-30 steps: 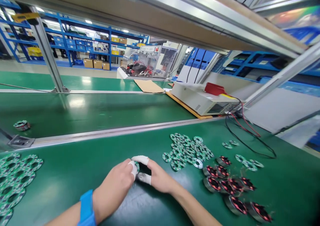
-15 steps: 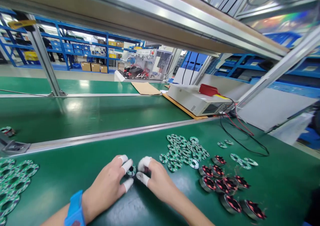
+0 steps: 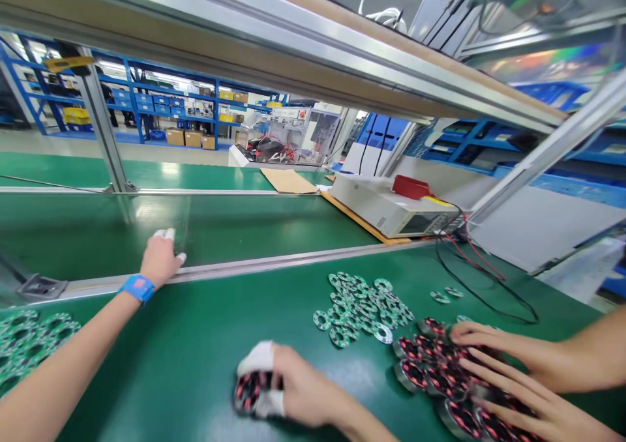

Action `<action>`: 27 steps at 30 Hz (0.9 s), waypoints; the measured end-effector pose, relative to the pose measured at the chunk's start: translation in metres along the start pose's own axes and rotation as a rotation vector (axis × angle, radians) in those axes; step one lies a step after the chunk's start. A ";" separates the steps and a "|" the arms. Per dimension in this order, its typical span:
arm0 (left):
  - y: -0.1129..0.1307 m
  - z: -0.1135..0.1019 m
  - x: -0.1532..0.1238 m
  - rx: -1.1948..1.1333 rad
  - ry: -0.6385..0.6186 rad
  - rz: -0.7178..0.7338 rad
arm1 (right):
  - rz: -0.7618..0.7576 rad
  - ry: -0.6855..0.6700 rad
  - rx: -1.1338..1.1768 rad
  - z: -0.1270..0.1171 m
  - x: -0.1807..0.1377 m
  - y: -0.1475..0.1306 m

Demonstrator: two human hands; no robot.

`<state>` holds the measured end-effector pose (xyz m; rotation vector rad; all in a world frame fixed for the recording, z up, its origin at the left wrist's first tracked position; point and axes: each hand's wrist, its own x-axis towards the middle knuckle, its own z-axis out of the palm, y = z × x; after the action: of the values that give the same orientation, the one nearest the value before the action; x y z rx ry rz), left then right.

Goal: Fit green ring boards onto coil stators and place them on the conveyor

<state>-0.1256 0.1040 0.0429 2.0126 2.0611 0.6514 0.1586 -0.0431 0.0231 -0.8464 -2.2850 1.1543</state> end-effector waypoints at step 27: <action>0.083 0.058 -0.115 -0.613 -0.556 0.254 | 0.418 0.513 -0.044 -0.006 0.006 0.043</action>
<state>-0.0188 -0.0007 0.0079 1.8138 1.1307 0.5812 0.1715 -0.0156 -0.0082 -1.4917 -1.7627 0.9053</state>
